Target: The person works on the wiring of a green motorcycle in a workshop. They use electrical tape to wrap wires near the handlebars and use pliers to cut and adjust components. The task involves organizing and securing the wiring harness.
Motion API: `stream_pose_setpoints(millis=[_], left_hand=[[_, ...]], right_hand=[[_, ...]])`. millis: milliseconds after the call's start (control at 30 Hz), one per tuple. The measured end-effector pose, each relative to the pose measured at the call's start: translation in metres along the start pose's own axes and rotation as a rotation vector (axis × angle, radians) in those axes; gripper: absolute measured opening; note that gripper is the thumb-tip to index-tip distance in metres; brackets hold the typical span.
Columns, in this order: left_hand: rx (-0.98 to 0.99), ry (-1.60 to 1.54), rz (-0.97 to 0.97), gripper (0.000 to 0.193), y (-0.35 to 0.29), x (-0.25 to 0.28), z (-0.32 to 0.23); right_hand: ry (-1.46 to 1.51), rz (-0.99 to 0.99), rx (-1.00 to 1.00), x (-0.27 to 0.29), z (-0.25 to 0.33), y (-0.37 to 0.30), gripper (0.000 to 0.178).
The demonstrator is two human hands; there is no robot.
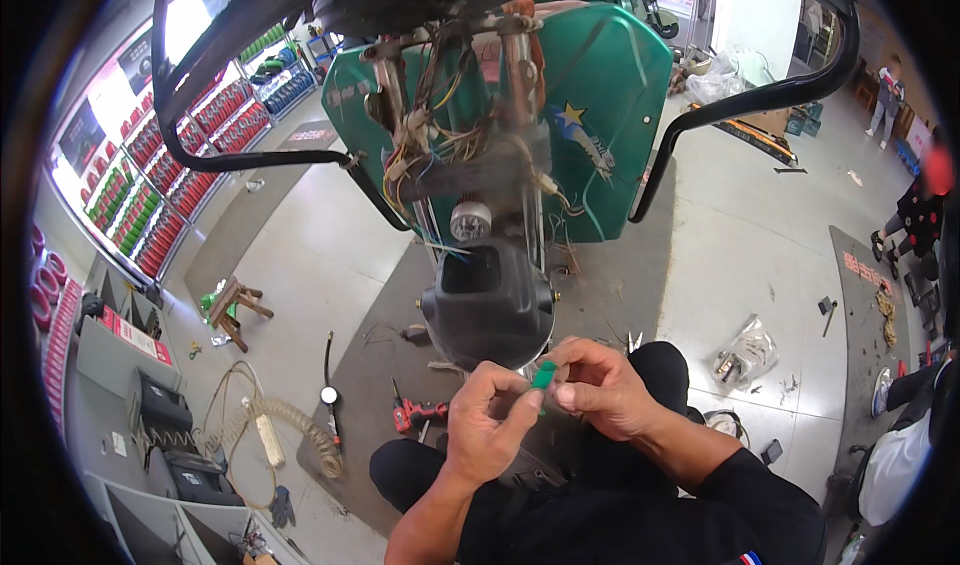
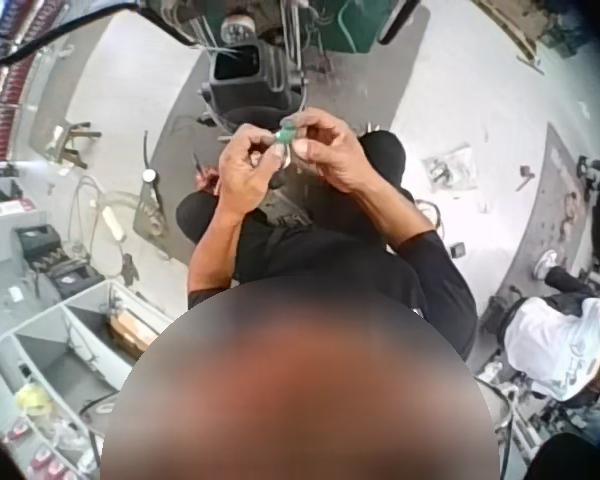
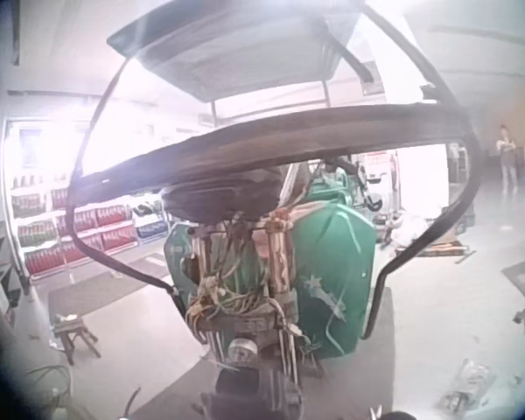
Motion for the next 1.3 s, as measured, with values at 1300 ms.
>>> stream_pose_setpoints(millis=[1300], left_hand=[[-0.258, 1.249, 0.019, 0.018, 0.359, -0.013, -0.053]], right_hand=[[-0.986, 0.047, 0.452, 0.179, 0.138, 0.266, 0.014]])
Point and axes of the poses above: each hand's wrist, its own y-axis towards the middle knuckle, its own x-axis out of the back of the hand, z = x × y, the point moved 3 cm from there along y, towards the middle knuckle, and after that the axes turned 2 degrees about -z, right-handed, at the moved point
